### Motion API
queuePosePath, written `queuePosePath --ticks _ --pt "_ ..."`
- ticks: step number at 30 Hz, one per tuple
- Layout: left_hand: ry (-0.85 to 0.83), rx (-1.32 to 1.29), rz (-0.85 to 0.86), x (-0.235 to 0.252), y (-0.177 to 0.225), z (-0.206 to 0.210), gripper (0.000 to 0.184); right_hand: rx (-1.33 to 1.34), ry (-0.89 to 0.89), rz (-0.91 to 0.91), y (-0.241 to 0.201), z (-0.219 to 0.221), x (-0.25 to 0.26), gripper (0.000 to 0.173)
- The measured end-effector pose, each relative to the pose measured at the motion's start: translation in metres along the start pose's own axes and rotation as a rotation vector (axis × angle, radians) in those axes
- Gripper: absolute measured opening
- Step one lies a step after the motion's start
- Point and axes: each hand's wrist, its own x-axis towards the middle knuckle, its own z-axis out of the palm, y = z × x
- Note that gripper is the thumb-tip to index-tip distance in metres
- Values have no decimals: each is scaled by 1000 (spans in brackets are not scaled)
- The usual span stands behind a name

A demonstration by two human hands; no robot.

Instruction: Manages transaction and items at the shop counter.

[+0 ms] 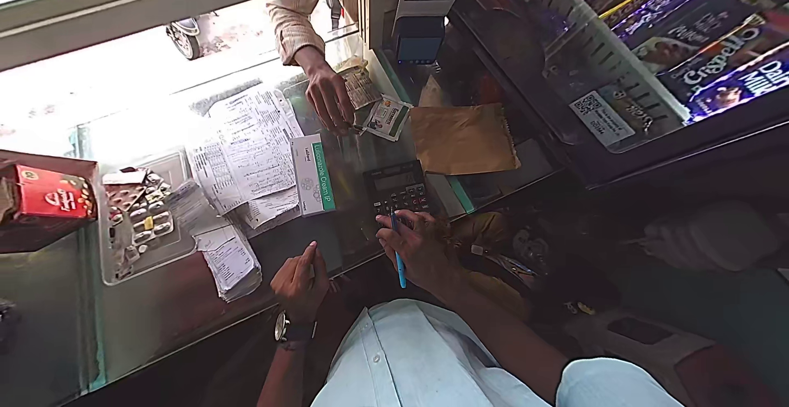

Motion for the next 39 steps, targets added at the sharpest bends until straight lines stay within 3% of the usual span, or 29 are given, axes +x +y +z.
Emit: queuePosePath --ticks 3,6,16,21,24,26,28,30,32,35,39 --pt "23 2 8 2 -1 2 26 130 230 -40 4 -17 -8 16" --pt "28 -1 10 -2 -1 0 26 141 371 33 20 -18 -30 15" --pt "21 15 12 0 0 0 28 7 215 95 31 -13 -28 19" --pt "38 45 4 2 4 -1 27 363 371 182 50 -46 -18 24" --pt "15 -59 73 25 41 1 26 672 477 351 84 -68 -4 44" --pt "-110 -155 150 47 86 15 27 974 566 480 117 -82 9 55" --pt "-339 -157 248 76 131 37 31 1181 611 594 145 -91 33 59" --pt "-698 -60 281 108 175 62 37 1153 571 656 170 -88 58 48" --pt "-1107 81 229 140 213 93 46 1017 416 619 195 -77 74 31" --pt "-1238 229 145 156 244 139 50 826 214 623 212 -65 86 12" --pt "-1330 259 20 160 254 155 41 606 201 557 220 -50 84 6"
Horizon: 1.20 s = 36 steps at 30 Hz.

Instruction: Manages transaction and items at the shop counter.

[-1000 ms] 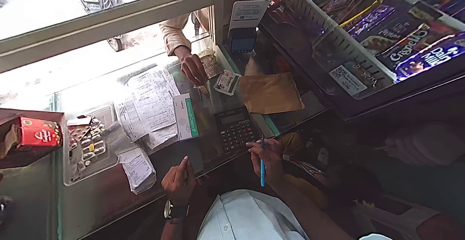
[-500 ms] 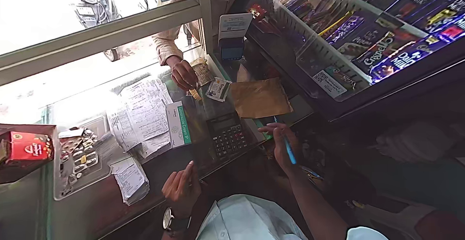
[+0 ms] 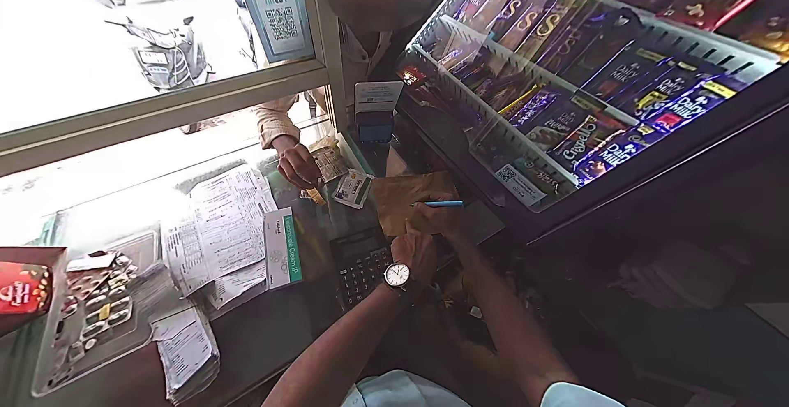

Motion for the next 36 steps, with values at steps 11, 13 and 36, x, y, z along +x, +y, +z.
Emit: queuePosePath --ticks 11,13,36 --pt "-63 63 71 2 -4 2 28 -155 29 -92 5 8 -4 10" --pt "-52 58 70 2 -4 2 28 -141 37 -99 4 8 -4 8" --pt "-45 22 70 2 -5 0 32 170 129 31 4 -1 -5 7"
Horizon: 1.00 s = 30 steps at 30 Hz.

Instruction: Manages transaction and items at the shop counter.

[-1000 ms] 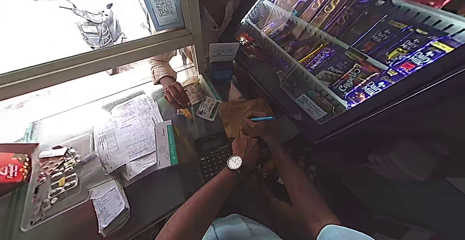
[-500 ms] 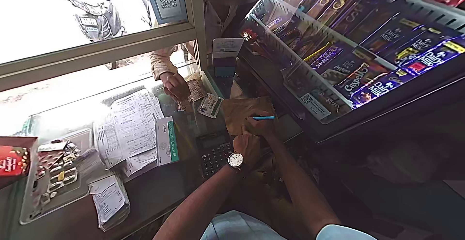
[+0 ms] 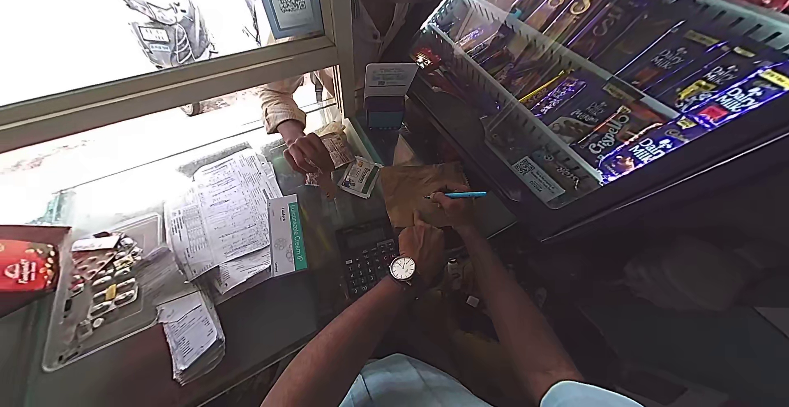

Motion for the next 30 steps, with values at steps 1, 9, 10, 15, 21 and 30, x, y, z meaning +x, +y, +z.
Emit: queuePosePath --ticks 1,9,10,15,21,30 --pt "1 -3 -3 1 0 0 32 15 -14 8 0 0 0 8" --pt "640 -376 507 -57 -41 24 31 251 57 94 3 -3 8 11" --pt "690 -561 579 -75 -50 32 25 305 65 125 3 -3 9 12" --pt "356 -1696 652 -151 -118 82 30 524 71 342 -12 -8 17 14" --pt "397 -2461 552 -179 -157 81 38 745 4 338 -73 27 -5 17" --pt "508 -2580 491 -175 -167 62 39 1025 -718 206 -171 71 -79 34"
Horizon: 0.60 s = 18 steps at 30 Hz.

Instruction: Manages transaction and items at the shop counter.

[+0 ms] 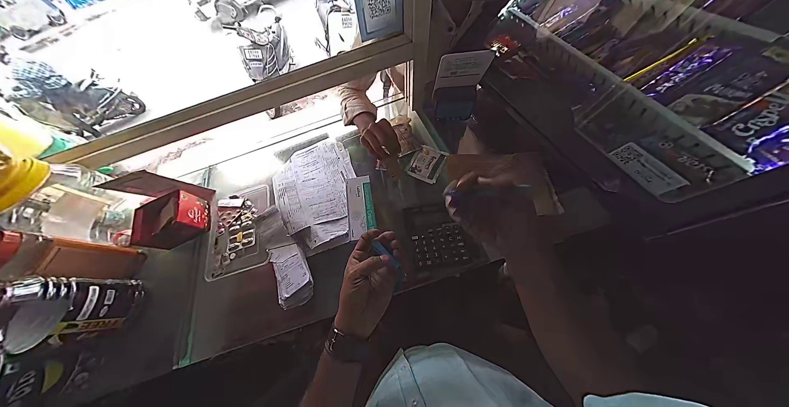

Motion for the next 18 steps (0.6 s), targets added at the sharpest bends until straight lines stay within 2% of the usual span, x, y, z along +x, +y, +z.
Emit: queuePosePath --ticks 2,4,11,14,16,18 --pt "26 19 28 -1 0 1 37 -164 -92 57 23 8 -19 33" --pt "60 17 67 -2 -1 3 36 -264 -76 49 47 11 -35 26" --pt "36 -38 86 -6 -9 11 28 -325 108 -98 74 32 -62 12" --pt "23 -19 100 -9 -16 12 24 -340 164 -103 71 42 -69 16" --pt "16 -8 83 -12 -18 11 19 -439 230 -113 71 51 -75 21" --pt "1 26 34 -18 -23 9 14 -581 320 -186 77 56 -80 18"
